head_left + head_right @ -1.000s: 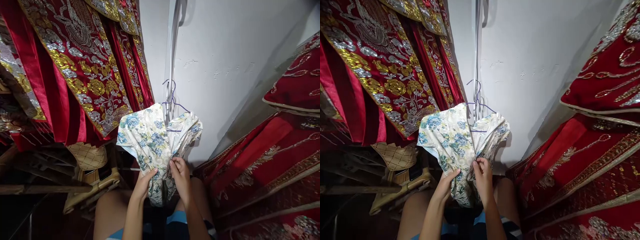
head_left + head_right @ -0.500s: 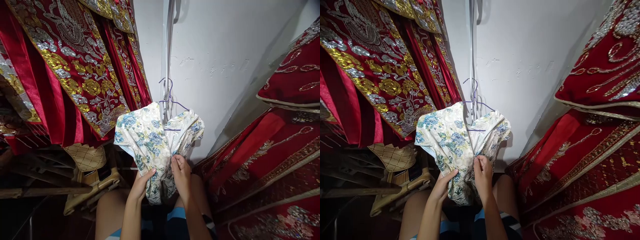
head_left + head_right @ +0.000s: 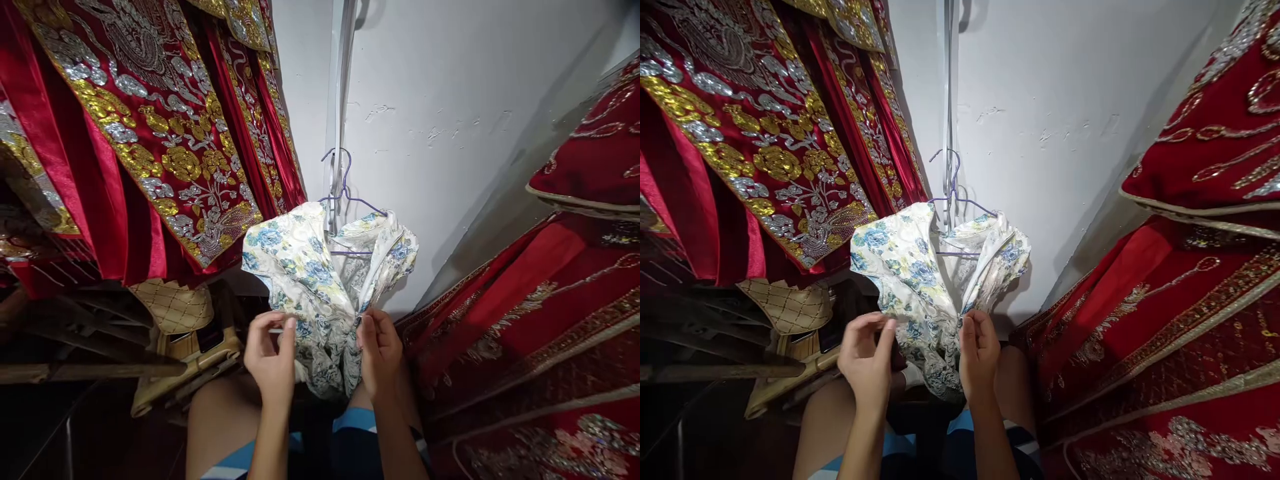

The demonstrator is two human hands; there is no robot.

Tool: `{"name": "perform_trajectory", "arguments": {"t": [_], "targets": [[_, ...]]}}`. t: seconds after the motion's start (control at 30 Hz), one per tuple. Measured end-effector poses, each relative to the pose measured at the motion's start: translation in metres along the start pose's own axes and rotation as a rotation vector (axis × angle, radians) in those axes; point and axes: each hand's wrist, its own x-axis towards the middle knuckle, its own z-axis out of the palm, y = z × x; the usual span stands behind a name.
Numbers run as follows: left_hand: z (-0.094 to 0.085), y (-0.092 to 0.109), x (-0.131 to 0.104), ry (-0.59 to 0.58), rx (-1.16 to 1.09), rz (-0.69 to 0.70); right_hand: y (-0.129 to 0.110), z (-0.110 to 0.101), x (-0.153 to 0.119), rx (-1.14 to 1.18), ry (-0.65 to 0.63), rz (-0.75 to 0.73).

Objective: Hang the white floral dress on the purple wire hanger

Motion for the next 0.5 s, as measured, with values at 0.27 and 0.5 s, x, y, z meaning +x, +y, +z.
{"name": "perform_trajectory", "arguments": {"t": [0.27, 0.5], "targets": [[0.032, 0.019, -0.023, -0.481, 0.047, -0.119, -0.017, 0.006, -0.008, -0.037, -0.081, 0.034], [0.033, 0.022, -0.026, -0.537, 0.093, -0.133, -0.021, -0.001, 0.000, -0.122, -0.137, -0.028]]}}
